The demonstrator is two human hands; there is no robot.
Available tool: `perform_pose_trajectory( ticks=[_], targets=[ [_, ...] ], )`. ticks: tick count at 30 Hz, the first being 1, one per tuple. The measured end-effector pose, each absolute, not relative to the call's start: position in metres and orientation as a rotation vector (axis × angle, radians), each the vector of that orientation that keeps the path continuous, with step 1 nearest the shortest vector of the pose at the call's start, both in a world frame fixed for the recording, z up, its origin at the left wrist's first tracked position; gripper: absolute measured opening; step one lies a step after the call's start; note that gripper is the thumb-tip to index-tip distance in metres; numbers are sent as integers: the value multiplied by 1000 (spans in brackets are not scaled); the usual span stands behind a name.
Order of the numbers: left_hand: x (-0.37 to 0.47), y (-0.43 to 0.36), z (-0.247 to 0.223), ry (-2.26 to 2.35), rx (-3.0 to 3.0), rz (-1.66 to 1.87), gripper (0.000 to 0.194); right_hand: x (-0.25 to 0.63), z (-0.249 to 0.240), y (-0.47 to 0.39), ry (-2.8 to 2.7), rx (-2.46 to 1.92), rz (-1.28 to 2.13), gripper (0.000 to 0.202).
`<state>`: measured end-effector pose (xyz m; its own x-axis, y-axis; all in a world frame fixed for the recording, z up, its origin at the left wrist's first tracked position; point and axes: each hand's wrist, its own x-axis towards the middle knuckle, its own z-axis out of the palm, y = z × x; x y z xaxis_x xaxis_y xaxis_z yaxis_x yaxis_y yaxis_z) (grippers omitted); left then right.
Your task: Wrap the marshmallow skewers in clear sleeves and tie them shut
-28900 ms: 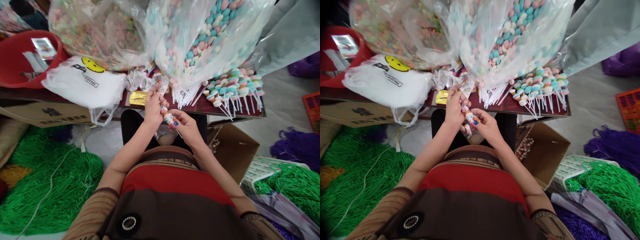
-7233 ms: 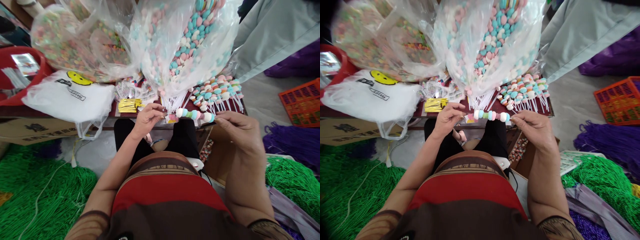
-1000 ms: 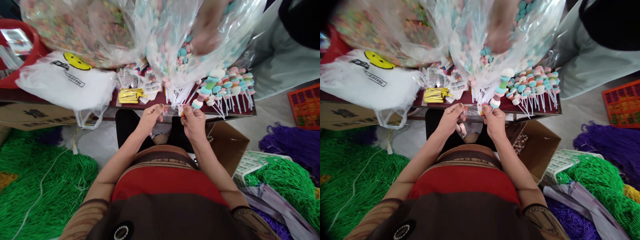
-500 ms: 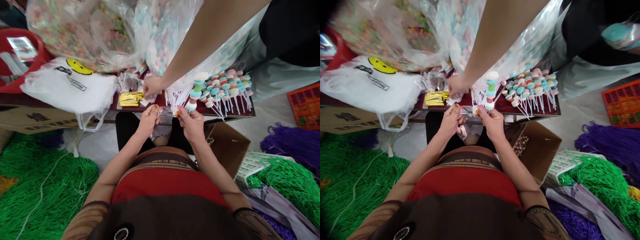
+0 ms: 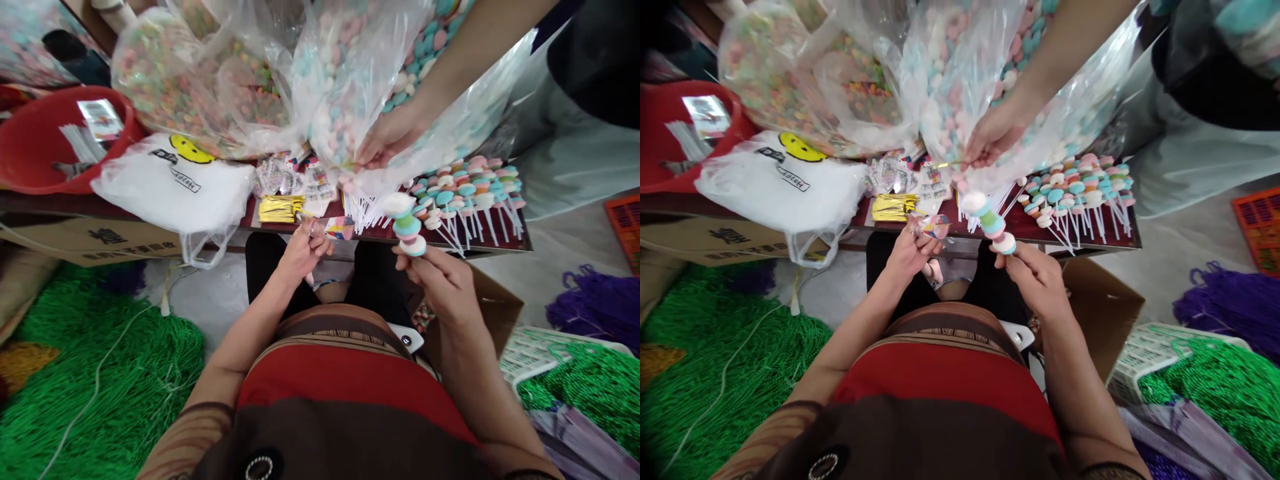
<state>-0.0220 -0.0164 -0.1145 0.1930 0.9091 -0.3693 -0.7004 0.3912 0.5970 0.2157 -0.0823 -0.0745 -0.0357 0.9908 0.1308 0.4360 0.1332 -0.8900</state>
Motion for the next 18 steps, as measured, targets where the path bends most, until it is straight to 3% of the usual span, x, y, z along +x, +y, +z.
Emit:
perform_pose_trajectory(
  ticks=[18],
  targets=[
    [-29,-13,-127,743,517,1169,56,247,-70,-89,-1864,-1473,589,21]
  ],
)
